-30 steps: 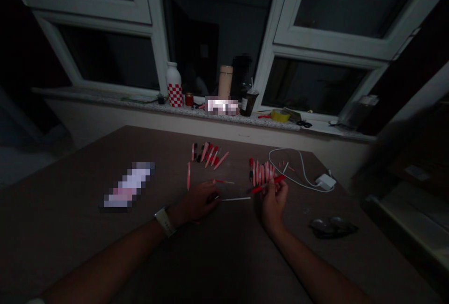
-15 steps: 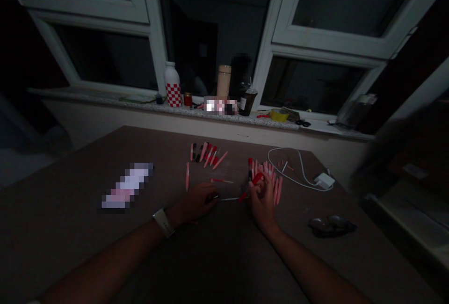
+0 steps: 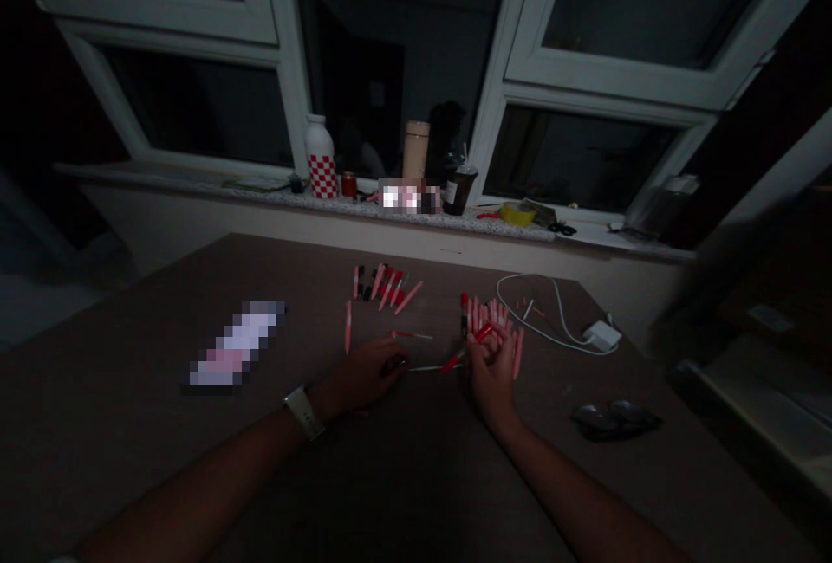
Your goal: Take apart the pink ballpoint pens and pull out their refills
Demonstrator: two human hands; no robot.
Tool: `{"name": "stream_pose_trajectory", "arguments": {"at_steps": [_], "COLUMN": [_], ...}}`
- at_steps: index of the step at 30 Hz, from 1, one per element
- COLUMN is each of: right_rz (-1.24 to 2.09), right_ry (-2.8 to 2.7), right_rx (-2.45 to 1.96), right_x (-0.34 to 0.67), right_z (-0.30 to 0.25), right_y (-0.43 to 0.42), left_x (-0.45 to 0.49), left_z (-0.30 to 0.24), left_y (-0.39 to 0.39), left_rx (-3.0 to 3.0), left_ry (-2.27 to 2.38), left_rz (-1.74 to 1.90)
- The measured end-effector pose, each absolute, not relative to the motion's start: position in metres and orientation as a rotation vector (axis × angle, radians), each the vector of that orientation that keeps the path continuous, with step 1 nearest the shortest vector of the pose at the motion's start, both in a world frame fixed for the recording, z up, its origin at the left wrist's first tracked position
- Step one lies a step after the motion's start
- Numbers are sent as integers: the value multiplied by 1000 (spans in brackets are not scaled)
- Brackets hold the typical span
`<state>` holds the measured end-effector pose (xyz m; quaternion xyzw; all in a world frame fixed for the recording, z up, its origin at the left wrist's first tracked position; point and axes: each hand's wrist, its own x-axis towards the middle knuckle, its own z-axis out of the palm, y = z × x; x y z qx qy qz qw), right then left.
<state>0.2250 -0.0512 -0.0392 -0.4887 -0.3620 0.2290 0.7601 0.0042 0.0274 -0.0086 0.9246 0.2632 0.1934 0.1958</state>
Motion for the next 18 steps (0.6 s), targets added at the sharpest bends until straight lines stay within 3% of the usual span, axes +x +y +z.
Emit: {"name": "stream_pose_trajectory", "arguments": {"at_steps": [18], "right_rz": [508], "right_ry": [-751], "right_rx": [-1080], "right_x": [222], "right_z": [-36], "right_y": [-54], "left_x": [2], "left_z": [-16], "left_y": [31], "left_rx": [2596], "left_ry": [743], "left_rz": [686]}}
